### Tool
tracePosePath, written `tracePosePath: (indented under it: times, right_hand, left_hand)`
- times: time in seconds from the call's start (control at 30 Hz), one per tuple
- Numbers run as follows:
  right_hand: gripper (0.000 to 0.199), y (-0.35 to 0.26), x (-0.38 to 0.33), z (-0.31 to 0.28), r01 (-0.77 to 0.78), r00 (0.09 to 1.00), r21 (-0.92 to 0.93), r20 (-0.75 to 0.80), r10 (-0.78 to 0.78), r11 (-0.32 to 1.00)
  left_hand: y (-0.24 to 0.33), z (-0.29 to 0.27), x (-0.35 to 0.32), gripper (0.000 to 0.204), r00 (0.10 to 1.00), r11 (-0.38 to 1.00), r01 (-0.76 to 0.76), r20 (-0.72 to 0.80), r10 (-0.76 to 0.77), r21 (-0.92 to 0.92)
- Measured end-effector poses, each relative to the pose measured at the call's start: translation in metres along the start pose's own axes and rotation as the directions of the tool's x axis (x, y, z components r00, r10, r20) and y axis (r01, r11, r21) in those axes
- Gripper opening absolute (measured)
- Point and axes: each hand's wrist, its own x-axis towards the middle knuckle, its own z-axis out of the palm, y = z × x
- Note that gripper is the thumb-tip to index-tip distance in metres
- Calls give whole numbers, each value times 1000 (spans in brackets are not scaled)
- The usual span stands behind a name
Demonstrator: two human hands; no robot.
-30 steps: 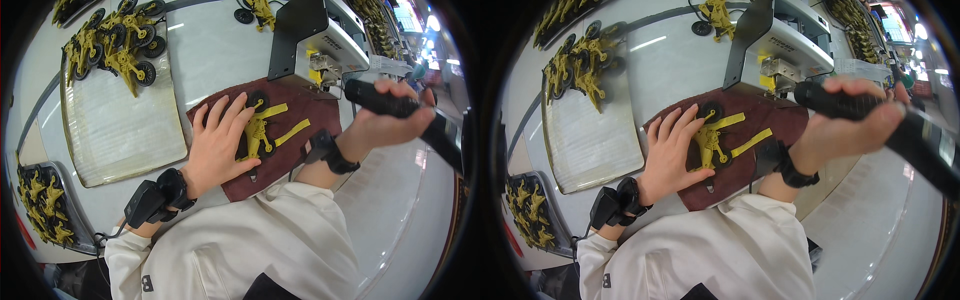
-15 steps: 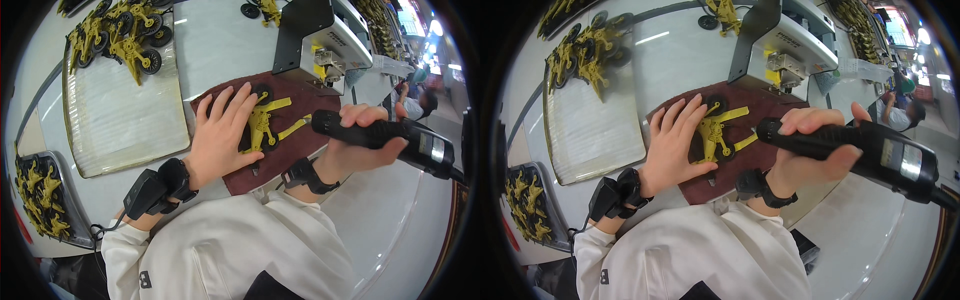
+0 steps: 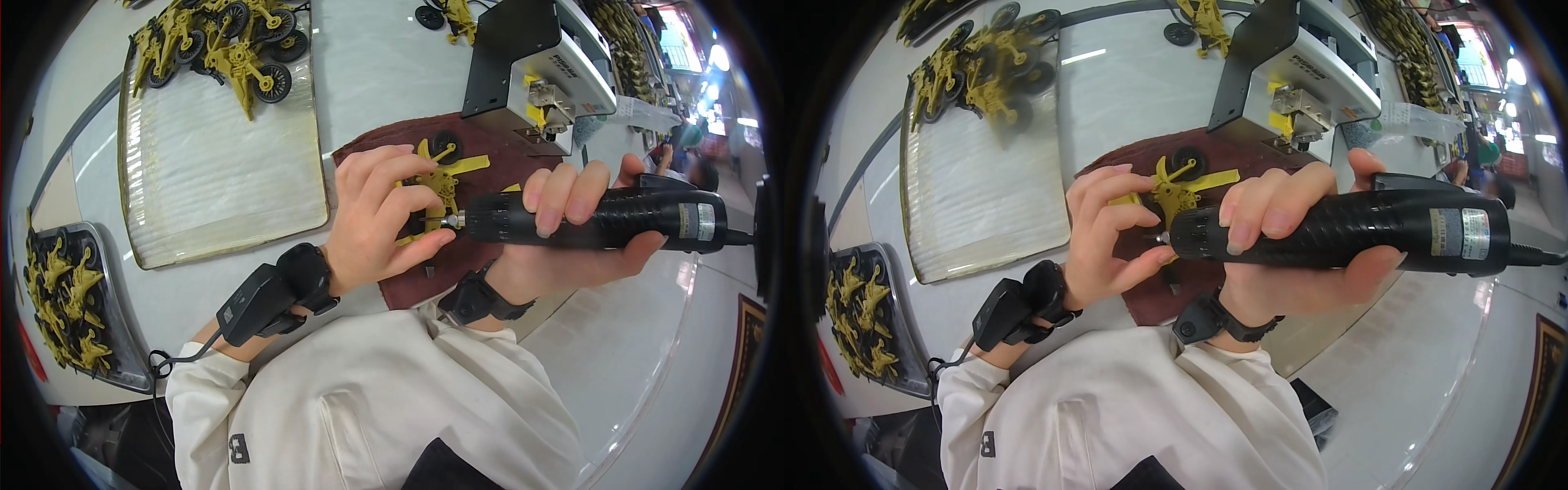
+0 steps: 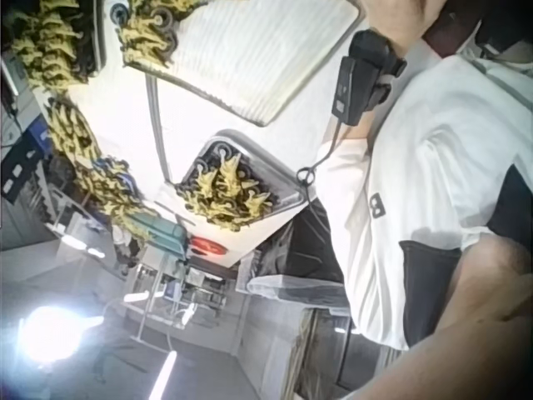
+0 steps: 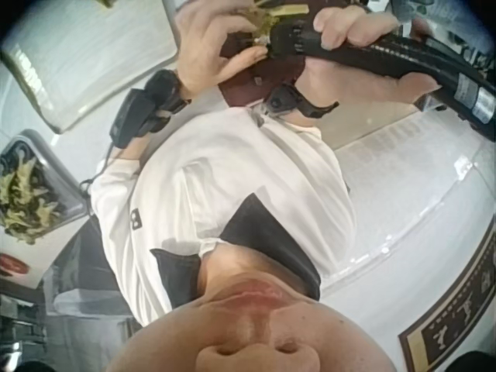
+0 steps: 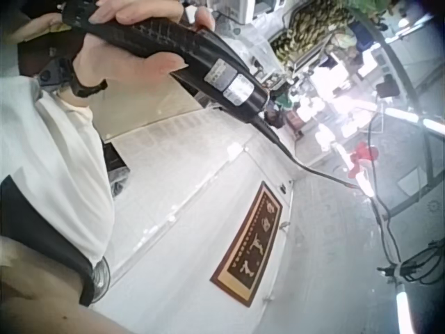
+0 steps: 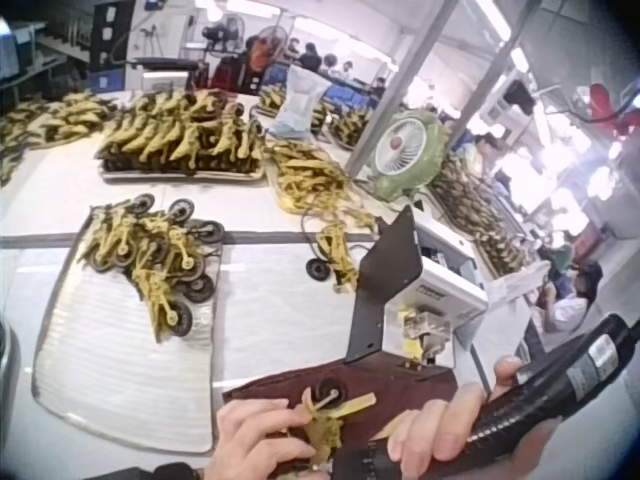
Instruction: Using an electric screwdriver to fasten screws onto plastic toy motorcycle components at a factory workbench.
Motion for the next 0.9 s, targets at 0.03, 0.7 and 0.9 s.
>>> tracePosePath:
  times: [0.03,0.7,0.9]
  right_hand:
    - [74,0,-1,0,0,1000,2,1,0,1000]
    - [71,-1,-5,-13,-162,985,5,55,161,987]
    - [74,-3,-7,-17,-234,969,-4,82,234,972]
  left_hand:
    - [1,0,0,34,1000,1000,-19,-14,18,-8]
    - [4,0,-2,24,993,983,-7,119,29,-185]
    - [7,-1,-1,20,986,975,9,167,28,-221]
